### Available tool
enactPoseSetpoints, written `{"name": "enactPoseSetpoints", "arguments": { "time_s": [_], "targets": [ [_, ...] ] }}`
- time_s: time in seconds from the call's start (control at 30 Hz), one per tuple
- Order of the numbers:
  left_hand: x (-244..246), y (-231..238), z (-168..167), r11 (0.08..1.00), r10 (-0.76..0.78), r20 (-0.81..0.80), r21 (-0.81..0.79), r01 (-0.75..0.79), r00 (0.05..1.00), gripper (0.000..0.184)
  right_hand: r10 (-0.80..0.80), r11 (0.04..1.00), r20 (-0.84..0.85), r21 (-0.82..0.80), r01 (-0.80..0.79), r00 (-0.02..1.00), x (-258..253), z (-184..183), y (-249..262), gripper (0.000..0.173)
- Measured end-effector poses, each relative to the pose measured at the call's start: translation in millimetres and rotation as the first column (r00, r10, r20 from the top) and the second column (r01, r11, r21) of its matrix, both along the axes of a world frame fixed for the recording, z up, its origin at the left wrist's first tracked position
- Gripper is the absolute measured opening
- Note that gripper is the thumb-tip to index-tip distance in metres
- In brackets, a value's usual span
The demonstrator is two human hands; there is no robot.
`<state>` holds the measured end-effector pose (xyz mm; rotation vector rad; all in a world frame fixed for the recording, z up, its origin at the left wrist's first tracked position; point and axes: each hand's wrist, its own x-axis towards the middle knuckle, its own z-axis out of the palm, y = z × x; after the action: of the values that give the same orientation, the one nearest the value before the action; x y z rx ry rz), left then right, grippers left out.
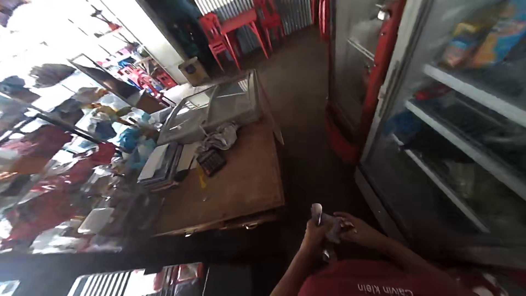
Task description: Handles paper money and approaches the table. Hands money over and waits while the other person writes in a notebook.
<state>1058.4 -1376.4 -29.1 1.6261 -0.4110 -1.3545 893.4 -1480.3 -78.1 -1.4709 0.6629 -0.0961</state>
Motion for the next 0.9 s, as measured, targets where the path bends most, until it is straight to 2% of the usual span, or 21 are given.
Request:
{"name": "enactPoseSetpoints", "arguments": {
  "time_s": [0.07,0.17,0.23,0.3,0.37,0.47,0.53,0.6,0.73,0.9],
  "targets": [
    [27,-45,-2,0.998,-0.066,-0.008,-0.006,0.066,0.998,0.032,0.024,0.999,-0.090,-0.030,-0.027,0.996,23,16,-46,0.059],
    [61,-112,-13,0.990,-0.137,0.032,-0.034,0.138,0.990,0.029,0.058,0.998,-0.162,-0.028,-0.064,0.985,56,12,-115,0.036],
    [89,-161,-22,0.987,-0.150,0.080,-0.045,0.154,0.985,0.030,0.047,0.997,-0.095,-0.059,-0.053,0.994,82,-5,-165,0.034],
    [114,-204,-30,0.984,-0.173,0.182,0.002,0.176,0.968,0.035,0.057,0.997,-0.030,-0.058,-0.058,0.998,109,-17,-208,0.041],
    [136,-249,-37,0.985,-0.174,0.222,0.027,0.172,0.959,0.037,0.117,0.991,-0.018,-0.067,-0.118,0.993,138,-21,-259,0.044],
    [165,-311,-24,0.999,-0.043,0.136,-0.020,0.046,0.990,0.030,0.176,0.975,0.011,-0.143,-0.173,0.984,184,-6,-336,0.030],
    [186,-345,-15,0.993,0.088,0.008,-0.081,-0.087,0.996,0.024,0.202,0.965,0.028,-0.175,-0.194,0.979,216,0,-386,0.026],
    [215,-376,-13,0.974,0.195,-0.031,-0.107,-0.198,0.980,0.023,0.230,0.958,0.019,-0.180,-0.223,0.973,252,7,-436,0.023],
    [280,-436,-15,0.940,0.332,0.030,-0.094,-0.329,0.943,0.015,0.244,0.959,0.125,-0.180,-0.219,0.962,325,-6,-509,0.020],
    [378,-524,-36,0.946,0.324,0.185,-0.095,-0.311,0.928,0.013,0.247,0.968,0.150,-0.086,-0.236,0.957,422,-28,-591,0.023]
  ]
}}
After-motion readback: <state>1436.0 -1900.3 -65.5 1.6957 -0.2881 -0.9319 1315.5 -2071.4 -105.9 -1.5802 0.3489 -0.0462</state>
